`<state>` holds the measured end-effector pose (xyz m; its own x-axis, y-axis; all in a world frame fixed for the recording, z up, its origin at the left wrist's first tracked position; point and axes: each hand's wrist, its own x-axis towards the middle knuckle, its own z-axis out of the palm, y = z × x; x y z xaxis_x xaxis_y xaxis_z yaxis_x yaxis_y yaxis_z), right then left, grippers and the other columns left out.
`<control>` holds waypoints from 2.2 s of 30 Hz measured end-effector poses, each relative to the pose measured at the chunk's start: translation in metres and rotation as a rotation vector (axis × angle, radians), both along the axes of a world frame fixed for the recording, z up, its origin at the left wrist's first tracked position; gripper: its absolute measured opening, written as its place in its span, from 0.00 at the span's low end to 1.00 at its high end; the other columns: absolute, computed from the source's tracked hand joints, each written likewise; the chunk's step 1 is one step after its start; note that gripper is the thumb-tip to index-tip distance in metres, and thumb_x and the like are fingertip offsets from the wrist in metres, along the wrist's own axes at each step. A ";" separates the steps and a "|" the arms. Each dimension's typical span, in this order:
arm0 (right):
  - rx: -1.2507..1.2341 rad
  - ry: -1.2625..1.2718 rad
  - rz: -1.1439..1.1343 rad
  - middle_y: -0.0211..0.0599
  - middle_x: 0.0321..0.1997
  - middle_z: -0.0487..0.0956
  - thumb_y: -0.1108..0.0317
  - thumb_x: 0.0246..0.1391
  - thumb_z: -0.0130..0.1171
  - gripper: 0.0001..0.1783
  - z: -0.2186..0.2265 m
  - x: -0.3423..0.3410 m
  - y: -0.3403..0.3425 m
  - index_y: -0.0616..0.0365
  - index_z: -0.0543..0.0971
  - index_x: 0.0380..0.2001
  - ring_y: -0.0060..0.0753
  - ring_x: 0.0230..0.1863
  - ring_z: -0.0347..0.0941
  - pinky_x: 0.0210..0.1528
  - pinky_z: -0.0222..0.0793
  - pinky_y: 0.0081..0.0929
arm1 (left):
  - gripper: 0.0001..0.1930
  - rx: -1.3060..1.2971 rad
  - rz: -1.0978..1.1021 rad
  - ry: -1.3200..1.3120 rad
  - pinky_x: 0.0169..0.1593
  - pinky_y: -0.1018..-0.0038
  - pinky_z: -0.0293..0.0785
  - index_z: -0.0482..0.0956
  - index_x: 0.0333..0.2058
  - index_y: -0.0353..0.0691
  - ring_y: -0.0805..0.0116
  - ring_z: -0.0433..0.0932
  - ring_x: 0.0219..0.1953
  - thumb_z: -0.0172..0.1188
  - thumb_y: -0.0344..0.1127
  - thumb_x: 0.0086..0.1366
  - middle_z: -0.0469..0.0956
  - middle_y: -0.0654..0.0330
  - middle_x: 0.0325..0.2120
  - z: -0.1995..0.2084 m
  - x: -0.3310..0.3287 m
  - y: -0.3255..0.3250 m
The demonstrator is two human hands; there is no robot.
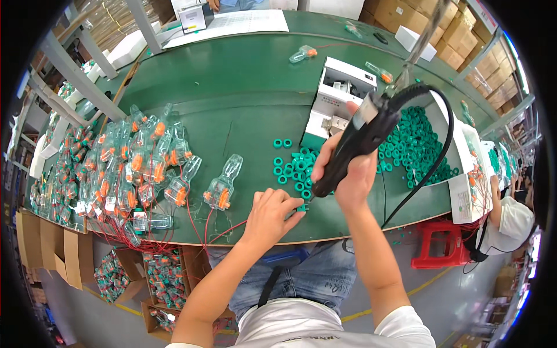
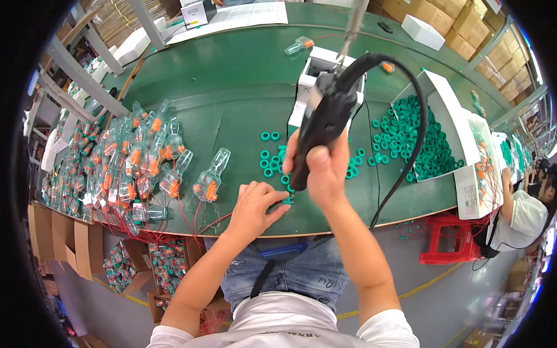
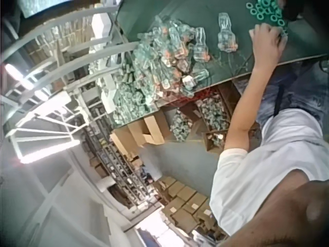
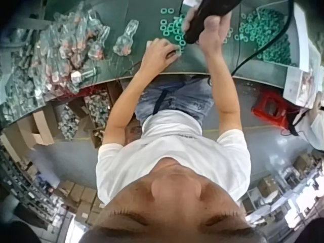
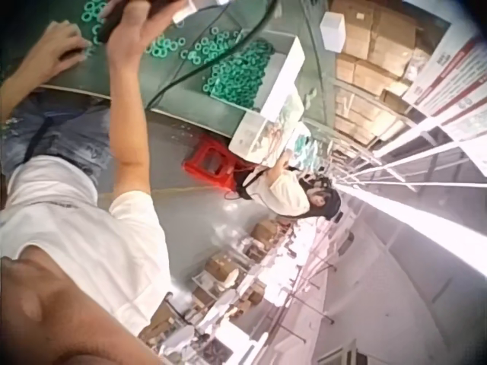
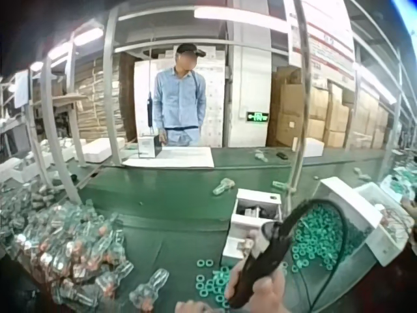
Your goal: Assembling small electronic components by threading wires and adding green plastic rings using a specialized tool.
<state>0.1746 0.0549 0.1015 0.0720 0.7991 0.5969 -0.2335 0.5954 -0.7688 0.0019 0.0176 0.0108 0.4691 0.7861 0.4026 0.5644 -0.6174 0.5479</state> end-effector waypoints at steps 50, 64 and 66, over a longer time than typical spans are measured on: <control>-0.746 -0.688 0.391 0.42 0.23 0.69 0.55 0.68 0.44 0.20 -0.090 0.001 -0.202 0.64 0.71 0.34 0.38 0.23 0.66 0.28 0.61 0.34 | 0.08 -0.003 -0.119 -0.264 0.24 0.72 0.70 0.75 0.29 0.39 0.67 0.71 0.24 0.65 0.34 0.55 0.68 0.62 0.24 -0.009 -0.034 -0.146; -0.944 -1.095 -0.405 0.45 0.38 0.82 0.61 0.60 0.61 0.14 -0.192 0.036 -0.180 0.59 0.79 0.43 0.51 0.36 0.80 0.37 0.73 0.40 | 0.07 -0.347 0.323 -0.261 0.41 0.67 0.77 0.83 0.38 0.38 0.57 0.81 0.38 0.65 0.24 0.60 0.81 0.57 0.35 0.053 -0.124 -0.116; -0.870 -1.152 -0.340 0.44 0.37 0.82 0.63 0.59 0.62 0.13 -0.174 0.022 -0.185 0.58 0.80 0.42 0.50 0.34 0.80 0.36 0.74 0.41 | 0.08 -0.123 0.470 -0.224 0.41 0.69 0.77 0.83 0.38 0.37 0.59 0.80 0.37 0.64 0.22 0.60 0.81 0.56 0.34 0.061 -0.129 -0.088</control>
<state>0.1964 -0.1298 -0.0720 0.1548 0.9692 -0.1914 0.7901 -0.2378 -0.5649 -0.1267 -0.0709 0.0717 -0.0316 0.9382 0.3446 0.6255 -0.2504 0.7390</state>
